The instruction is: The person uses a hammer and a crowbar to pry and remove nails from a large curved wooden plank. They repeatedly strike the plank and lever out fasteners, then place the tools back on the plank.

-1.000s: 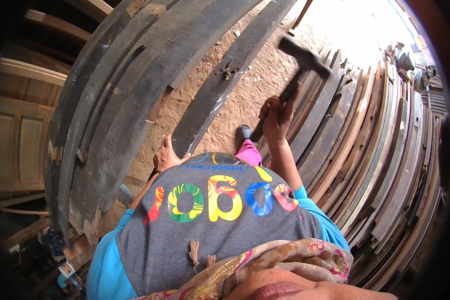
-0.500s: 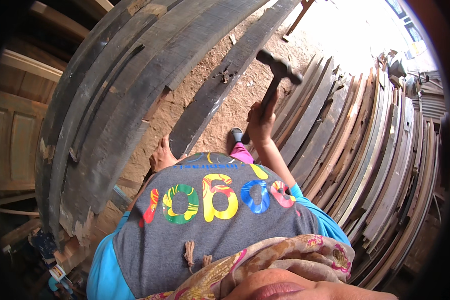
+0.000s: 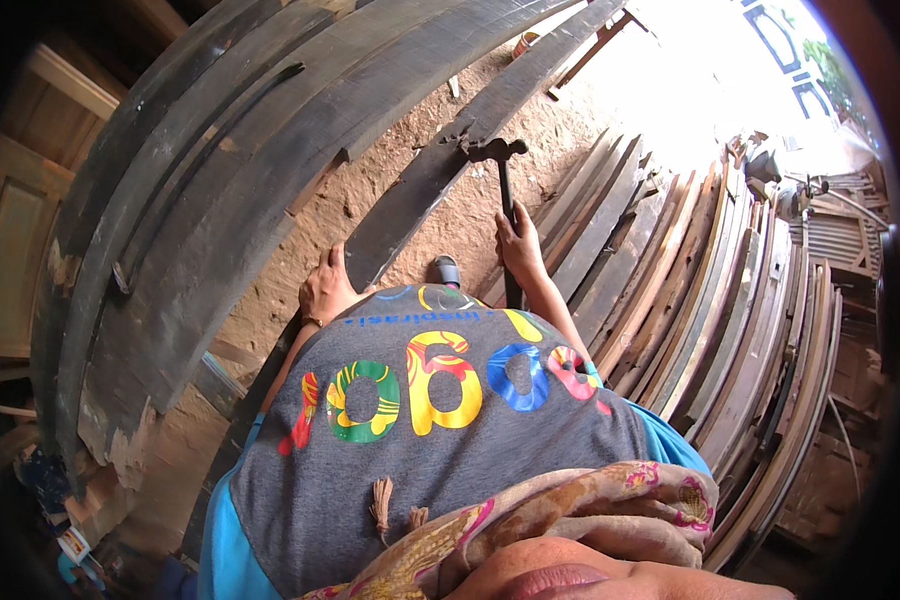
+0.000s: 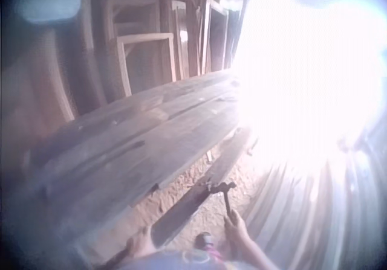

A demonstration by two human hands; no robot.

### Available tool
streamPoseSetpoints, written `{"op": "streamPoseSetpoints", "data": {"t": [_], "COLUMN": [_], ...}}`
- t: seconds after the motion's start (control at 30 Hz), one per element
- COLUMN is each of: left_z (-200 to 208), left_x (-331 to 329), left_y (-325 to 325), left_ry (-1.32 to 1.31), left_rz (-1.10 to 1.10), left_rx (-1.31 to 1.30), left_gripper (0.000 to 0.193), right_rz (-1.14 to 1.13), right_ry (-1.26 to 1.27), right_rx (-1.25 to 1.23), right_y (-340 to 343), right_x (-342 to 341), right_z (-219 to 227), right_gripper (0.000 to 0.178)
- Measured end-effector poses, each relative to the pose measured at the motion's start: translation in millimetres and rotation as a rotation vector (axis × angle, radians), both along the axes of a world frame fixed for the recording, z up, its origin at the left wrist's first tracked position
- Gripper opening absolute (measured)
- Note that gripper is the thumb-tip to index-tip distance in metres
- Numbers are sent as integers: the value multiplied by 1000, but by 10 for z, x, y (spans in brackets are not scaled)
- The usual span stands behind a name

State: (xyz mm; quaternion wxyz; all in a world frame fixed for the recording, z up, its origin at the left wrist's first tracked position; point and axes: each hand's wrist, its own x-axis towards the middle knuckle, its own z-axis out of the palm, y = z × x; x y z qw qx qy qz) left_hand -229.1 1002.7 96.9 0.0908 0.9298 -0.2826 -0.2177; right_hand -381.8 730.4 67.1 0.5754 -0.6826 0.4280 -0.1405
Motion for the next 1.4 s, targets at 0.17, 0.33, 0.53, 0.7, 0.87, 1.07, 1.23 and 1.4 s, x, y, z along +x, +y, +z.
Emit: {"op": "streamPoseSetpoints", "data": {"t": [0.17, 0.33, 0.53, 0.7, 0.87, 1.07, 1.23, 1.4], "left_z": [-71, -169, -84, -155, -291, -210, -181, -171], "left_x": [-129, -151, -133, -106, -70, -60, -40, -58], "left_y": [-343, -375, -335, -369, -353, -276, -331, -329], "left_ry": [70, 6, 61, 46, 13, -9, -16, -24], "left_rz": [8, -39, -18, -30, -36, -23, -61, -51], "left_rx": [-40, -89, -48, -98, -102, -74, -47, -50], "left_gripper": [93, 96, 95, 96, 97, 100, 97, 94], "right_rz": [143, 262, 330, 352, 235, 390, 628, 735], "right_ry": [167, 414, 87, 329, 365, -40, 589, 487], "right_rx": [-229, -406, -769, -1027, -777, -1236, -1252, -1010], "right_y": [-371, -304, -180, -244, -395, -62, -480, -501], "right_x": [-374, -605, -375, -248, -196, -233, -159, -175], "right_z": [184, 549, 1198, 1070, 997, 1409, 988, 1146], "right_gripper": [48, 54, 57, 56, 61, 55, 55, 58]}}
